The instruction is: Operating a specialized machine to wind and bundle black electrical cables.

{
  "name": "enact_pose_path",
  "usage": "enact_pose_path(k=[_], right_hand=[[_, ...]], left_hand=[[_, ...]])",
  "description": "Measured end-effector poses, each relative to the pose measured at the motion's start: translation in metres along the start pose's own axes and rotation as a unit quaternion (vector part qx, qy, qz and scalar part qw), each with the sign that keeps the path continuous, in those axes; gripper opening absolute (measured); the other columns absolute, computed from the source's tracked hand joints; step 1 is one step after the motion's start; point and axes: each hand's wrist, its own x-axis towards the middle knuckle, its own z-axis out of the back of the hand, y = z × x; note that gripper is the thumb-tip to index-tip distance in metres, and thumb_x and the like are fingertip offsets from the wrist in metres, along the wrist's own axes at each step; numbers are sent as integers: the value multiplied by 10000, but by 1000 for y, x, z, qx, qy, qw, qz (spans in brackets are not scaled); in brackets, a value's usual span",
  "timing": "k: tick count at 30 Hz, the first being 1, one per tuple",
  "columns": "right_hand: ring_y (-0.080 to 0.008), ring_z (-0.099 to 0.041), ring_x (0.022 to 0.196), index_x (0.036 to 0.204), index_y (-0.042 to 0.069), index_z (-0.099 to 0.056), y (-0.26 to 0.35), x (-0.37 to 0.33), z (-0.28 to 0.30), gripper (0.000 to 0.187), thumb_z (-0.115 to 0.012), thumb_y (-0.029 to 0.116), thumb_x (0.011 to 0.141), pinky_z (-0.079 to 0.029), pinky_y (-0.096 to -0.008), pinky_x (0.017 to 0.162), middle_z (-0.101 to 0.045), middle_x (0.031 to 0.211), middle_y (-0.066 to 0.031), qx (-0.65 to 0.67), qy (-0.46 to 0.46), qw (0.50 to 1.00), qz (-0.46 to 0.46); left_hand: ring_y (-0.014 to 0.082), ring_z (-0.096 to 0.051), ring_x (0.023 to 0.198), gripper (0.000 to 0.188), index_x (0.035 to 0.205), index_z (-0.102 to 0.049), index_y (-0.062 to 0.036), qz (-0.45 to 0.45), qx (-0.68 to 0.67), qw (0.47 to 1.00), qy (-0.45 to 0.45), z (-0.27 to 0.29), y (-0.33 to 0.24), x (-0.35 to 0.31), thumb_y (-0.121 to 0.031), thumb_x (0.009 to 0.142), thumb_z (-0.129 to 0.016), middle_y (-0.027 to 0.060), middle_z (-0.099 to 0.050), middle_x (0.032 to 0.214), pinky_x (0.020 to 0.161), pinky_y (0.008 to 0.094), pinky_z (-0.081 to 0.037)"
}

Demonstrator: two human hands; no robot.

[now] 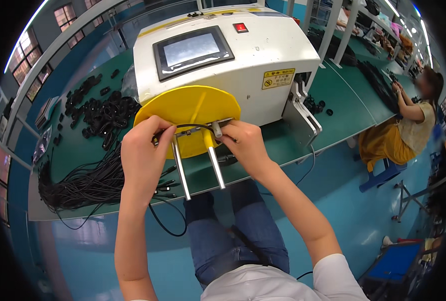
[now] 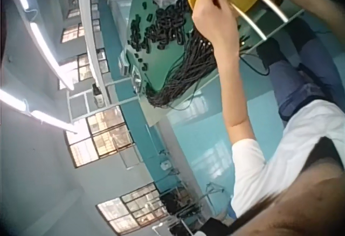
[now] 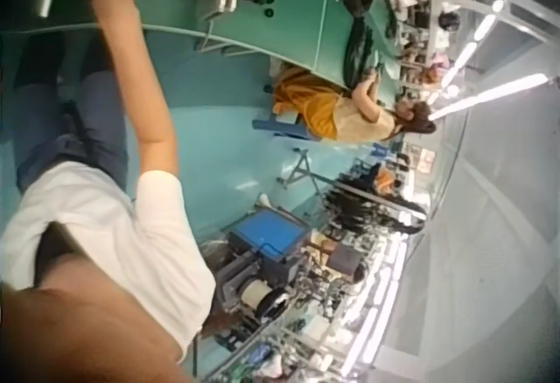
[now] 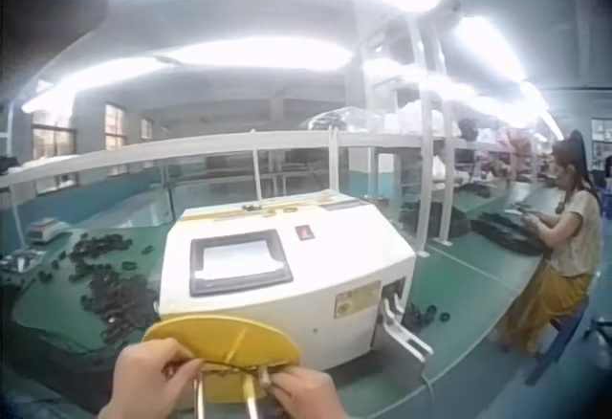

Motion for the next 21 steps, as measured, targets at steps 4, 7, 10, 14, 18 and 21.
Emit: enact_pose_path(k=[4, 7, 10, 14, 18, 21], right_hand=[[-284, -609, 709, 829, 12, -653, 4, -1, 0, 113, -675, -1, 719, -483, -338, 620, -616, 770, -109, -4, -6, 1000, -14], [-286, -611, 714, 838, 15, -657, 5, -2, 2, 116, -672, 1, 723, -488, -334, 628, -623, 778, -110, 12, -31, 999, -2], [-285, -613, 715, 847, 15, -661, 5, 0, 4, 120, -667, 1, 728, -494, -331, 634, -627, 787, -111, 19, -36, 999, 10], [-281, -615, 710, 861, 11, -664, 2, 4, 9, 127, -660, -2, 734, -501, -329, 641, -631, 801, -113, 16, -4, 1000, 20], [-275, -619, 699, 868, 3, -664, 2, 5, 22, 127, -656, -3, 741, -506, -327, 639, -631, 807, -114, 2, 26, 999, 24], [-265, -624, 678, 868, -4, -663, 3, 6, 31, 118, -652, -5, 751, -508, -324, 627, -632, 804, -114, -24, 19, 999, 29]], left_hand=[[181, -555, 586, 90, 793, -604, 33, 3, -27, 1000, 7, 2, 8, -4, -37, 792, -661, 92, -607, 681, 563, 280, -431], [140, -531, 567, 82, 796, -608, 40, 28, -81, 996, 26, 5, 15, -7, -27, 795, -655, 76, -602, 662, 552, 261, -417], [97, -497, 564, 70, 800, -612, 49, 61, -106, 992, 35, 8, 20, -12, -12, 799, -647, 61, -593, 646, 541, 241, -397], [96, -497, 568, 77, 799, -606, 53, 68, -118, 990, 40, 8, 27, -17, -13, 800, -645, 61, -590, 645, 539, 236, -391], [100, -492, 564, 78, 798, -606, 52, 73, -117, 989, 50, 8, 28, -18, -15, 799, -646, 62, -588, 644, 539, 236, -390], [103, -492, 562, 75, 799, -609, 50, 73, -106, 990, 51, 8, 28, -19, -15, 798, -645, 63, -589, 645, 539, 236, -390]])
